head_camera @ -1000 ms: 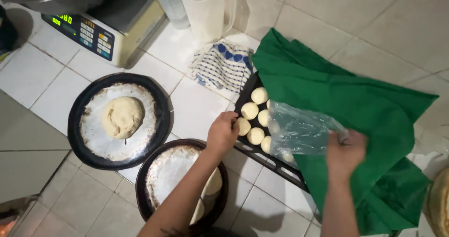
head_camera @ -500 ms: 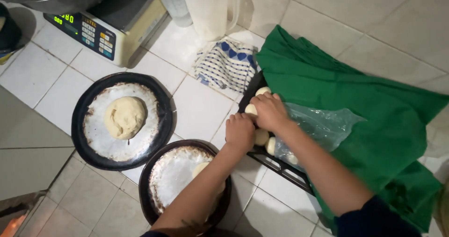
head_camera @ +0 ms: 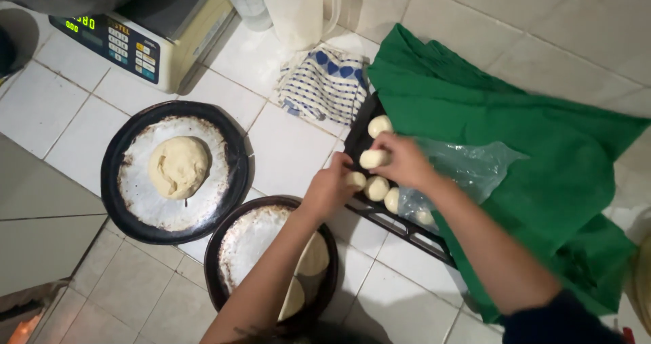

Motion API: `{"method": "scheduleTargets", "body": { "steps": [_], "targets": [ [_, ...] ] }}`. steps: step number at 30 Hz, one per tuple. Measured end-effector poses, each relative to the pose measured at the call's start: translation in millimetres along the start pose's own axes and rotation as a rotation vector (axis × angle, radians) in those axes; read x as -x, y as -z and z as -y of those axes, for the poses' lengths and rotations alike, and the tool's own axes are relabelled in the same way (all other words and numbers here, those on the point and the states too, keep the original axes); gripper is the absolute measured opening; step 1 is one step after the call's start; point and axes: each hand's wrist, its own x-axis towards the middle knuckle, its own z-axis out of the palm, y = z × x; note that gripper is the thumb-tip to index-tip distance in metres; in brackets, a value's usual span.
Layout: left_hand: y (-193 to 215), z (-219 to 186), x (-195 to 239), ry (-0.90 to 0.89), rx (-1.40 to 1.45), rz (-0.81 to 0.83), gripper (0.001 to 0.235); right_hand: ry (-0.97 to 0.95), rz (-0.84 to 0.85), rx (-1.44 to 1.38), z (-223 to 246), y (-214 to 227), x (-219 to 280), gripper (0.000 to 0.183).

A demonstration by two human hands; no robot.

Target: Preparing and flattening dough portions on baking trays.

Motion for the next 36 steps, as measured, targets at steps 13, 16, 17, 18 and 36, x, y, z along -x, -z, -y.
{"method": "scheduleTargets", "body": {
  "steps": [13, 16, 17, 18, 36],
  "targets": [
    [-110.0, -42.9, 173.8, -0.045, 0.627, 0.451, 0.03, -0.695, -0.071, -0.514, 117.4, -90.6, 323.3, 0.05],
    [-120.1, -57.4, 185.8, -0.148, 0.3, 0.353, 0.037, -0.647, -0.204, -0.345, 130.1, -113.4, 342.2, 0.053],
    [-119.7, -63.5, 193.1, -0.145, 0.175, 0.273, 0.043, -0.63, -0.304, -0.29, 133.8, -123.6, 348.9, 0.055],
    [-116.7, -76.1, 201.7, -0.143, 0.173, 0.278, 0.043, -0.633, -0.304, -0.295, 140.4, -124.4, 355.7, 0.055],
    [-165.4, -103.5, 248.0, -0.61, -0.313, 0.334, 0.057, -0.396, -0.071, 0.231, 146.4, -153.2, 409.9, 0.091]
  ]
}}
